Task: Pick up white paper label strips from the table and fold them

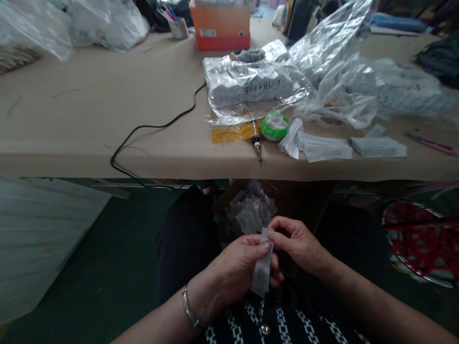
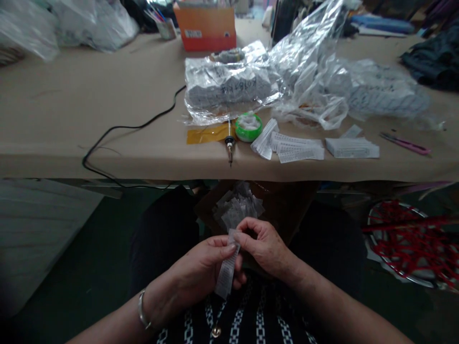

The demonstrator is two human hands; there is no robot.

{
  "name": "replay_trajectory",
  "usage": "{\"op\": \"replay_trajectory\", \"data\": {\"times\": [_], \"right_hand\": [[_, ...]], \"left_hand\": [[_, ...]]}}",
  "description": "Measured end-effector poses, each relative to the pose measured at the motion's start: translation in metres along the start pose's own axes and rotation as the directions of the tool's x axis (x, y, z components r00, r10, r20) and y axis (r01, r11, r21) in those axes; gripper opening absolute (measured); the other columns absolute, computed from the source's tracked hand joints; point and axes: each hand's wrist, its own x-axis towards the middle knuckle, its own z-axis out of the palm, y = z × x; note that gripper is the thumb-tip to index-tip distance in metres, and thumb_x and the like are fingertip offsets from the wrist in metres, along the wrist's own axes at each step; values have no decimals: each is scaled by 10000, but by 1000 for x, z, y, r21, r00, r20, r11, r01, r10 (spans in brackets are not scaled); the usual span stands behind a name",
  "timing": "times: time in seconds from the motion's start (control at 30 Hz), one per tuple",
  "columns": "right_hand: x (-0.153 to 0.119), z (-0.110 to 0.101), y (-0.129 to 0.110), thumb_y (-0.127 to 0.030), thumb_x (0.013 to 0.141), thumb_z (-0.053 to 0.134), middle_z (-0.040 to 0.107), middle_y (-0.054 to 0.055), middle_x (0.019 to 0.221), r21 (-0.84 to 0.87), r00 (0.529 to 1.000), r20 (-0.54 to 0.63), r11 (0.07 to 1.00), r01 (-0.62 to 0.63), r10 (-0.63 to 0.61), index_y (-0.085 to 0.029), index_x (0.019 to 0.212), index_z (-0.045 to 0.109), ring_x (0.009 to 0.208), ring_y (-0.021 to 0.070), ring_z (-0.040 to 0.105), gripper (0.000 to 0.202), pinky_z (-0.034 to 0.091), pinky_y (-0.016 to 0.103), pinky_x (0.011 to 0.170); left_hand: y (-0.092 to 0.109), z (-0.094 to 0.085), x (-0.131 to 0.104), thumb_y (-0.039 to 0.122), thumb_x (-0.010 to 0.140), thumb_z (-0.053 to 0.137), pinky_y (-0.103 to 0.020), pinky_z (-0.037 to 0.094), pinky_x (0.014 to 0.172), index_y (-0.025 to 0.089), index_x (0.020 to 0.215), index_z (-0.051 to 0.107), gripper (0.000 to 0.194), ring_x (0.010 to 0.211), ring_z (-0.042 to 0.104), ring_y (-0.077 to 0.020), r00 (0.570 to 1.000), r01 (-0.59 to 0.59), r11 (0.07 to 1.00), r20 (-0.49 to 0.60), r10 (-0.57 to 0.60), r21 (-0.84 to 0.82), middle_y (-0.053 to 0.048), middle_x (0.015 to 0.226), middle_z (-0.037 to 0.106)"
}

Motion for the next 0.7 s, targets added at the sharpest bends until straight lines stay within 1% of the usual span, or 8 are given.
{"op": "replay_trajectory", "data": {"times": [0.1, 0.2, 0.27, 0.33, 0.4, 0.43, 0.6, 0.7], "right_hand": [[-1, -4, -1, -356, 799, 633, 582, -13, 838, 125, 997, 64, 992, 34, -42, -221, 1016, 615, 739, 106, 544, 256, 444, 221, 689], [1, -11, -2, -319, 761, 675, 588, 20, 1107, 234, 967, 253, 972, -30, -31, -275, 1200, 553, 955, 139, 571, 457, 451, 264, 836], [6, -15, 0, -311, 720, 714, 570, 41, 1196, 275, 900, 436, 952, -133, -1, -263, 1242, 531, 1041, 162, 559, 555, 428, 294, 905], [12, -16, 2, -332, 670, 754, 573, 67, 1204, 301, 807, 590, 929, -216, -3, -226, 1246, 536, 1061, 188, 560, 625, 422, 316, 923], [17, -14, 6, -358, 624, 784, 554, 93, 1231, 327, 735, 677, 907, -267, -27, -183, 1189, 582, 1071, 210, 559, 625, 423, 324, 929], [19, -11, 8, -358, 609, 793, 537, 99, 1258, 351, 725, 688, 892, -286, -38, -169, 1131, 616, 1080, 215, 555, 583, 421, 322, 933], [23, 2, 14, -268, 610, 792, 570, 103, 1232, 496, 796, 605, 795, -350, -27, -140, 806, 653, 1029, 206, 590, 272, 464, 296, 863], [23, 4, 14, -233, 626, 774, 595, 98, 1190, 498, 801, 599, 791, -355, -18, -139, 751, 626, 981, 194, 610, 216, 484, 288, 810]], "left_hand": [[0, 1, -5, 282, 799, 605, -245, 503, 519, 129, 846, 613, 161, 535, 624, -143, 1000, -1, 1000, 11, 1, -28, -10, 634, 586], [-2, 3, -9, 285, 823, 575, -242, 498, 523, 134, 877, 608, 163, 546, 627, -143, 1000, 11, 999, 27, -10, -33, -12, 644, 585], [-4, 5, -11, 292, 828, 569, -237, 492, 525, 125, 848, 606, 172, 556, 628, -143, 998, 23, 999, 55, -21, -36, -18, 648, 582], [-6, 6, -12, 303, 822, 581, -235, 489, 529, 115, 855, 611, 193, 562, 628, -141, 996, 29, 999, 82, -26, -35, -22, 654, 583], [-7, 7, -12, 308, 804, 608, -236, 486, 526, 116, 883, 609, 207, 557, 625, -141, 996, 22, 999, 86, -19, -36, -24, 657, 591], [-8, 7, -11, 310, 793, 622, -237, 484, 522, 119, 886, 605, 213, 553, 624, -143, 997, 19, 999, 81, -16, -38, -25, 656, 595], [-9, 7, -10, 341, 771, 644, -240, 473, 509, 124, 843, 585, 236, 543, 616, -147, 998, 30, 999, 55, -29, -21, -28, 638, 597], [-10, 7, -9, 343, 779, 629, -236, 463, 501, 126, 836, 579, 229, 535, 609, -144, 998, 36, 999, 57, -35, -10, -23, 623, 587]]}}
